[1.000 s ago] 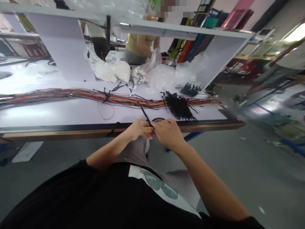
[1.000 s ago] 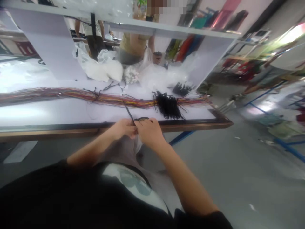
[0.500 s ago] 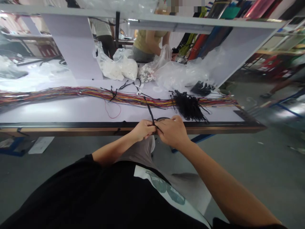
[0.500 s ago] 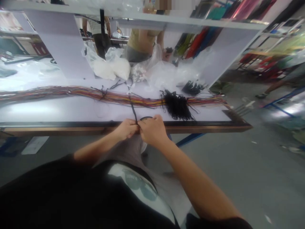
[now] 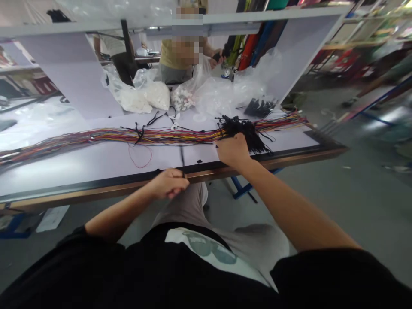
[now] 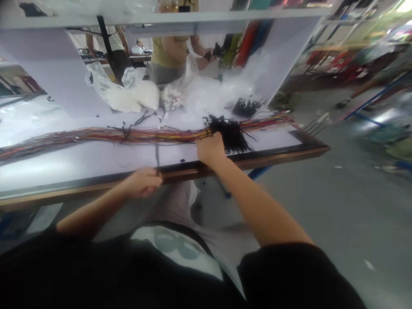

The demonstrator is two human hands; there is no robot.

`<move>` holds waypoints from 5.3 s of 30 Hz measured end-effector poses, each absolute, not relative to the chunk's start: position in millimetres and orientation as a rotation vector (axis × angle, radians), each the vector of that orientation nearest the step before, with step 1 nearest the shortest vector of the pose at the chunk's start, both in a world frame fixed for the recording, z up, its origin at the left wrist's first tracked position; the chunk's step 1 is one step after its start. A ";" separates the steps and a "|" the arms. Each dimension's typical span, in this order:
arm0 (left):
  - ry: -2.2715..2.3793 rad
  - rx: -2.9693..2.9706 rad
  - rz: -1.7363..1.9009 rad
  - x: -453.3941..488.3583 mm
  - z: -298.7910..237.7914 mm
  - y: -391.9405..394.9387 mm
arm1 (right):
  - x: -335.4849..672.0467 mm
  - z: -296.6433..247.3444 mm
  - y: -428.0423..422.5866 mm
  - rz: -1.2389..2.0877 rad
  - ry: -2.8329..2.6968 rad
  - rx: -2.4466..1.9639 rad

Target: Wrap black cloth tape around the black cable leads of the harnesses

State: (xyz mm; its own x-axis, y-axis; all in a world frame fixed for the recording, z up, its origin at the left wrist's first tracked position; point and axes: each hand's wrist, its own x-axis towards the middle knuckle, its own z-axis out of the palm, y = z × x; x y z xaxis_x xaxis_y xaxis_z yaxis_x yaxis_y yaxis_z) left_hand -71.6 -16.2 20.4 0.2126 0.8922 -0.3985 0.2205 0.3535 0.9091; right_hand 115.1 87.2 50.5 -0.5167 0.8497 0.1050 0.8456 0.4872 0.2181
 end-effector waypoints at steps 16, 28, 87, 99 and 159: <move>1.888 2.274 -0.040 -90.1 17.6 15.8 | 61.1 5.5 66.9 -1.596 3.029 1.907; 2.487 1.906 0.091 -171.5 42.6 95.0 | 93.0 6.2 78.3 -2.975 2.077 2.223; 1.002 1.297 1.090 -1.5 23.6 -15.2 | 154.5 30.9 -16.4 -1.065 3.002 2.328; 0.945 1.585 1.188 -7.2 11.3 -14.7 | 143.6 32.5 -20.0 -0.852 2.984 2.394; 0.810 1.085 1.023 6.9 -4.1 -3.6 | 135.5 7.6 -22.3 -0.784 3.209 2.475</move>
State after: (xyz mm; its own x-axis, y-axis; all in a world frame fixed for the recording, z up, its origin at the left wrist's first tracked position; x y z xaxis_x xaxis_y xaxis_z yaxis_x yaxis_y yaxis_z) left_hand 6.9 -3.6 -4.1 0.3341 0.9417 -0.0395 -0.2547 0.1306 0.9582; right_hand 135.5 -22.3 7.6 0.0063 0.8818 0.4715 0.5650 0.3859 -0.7293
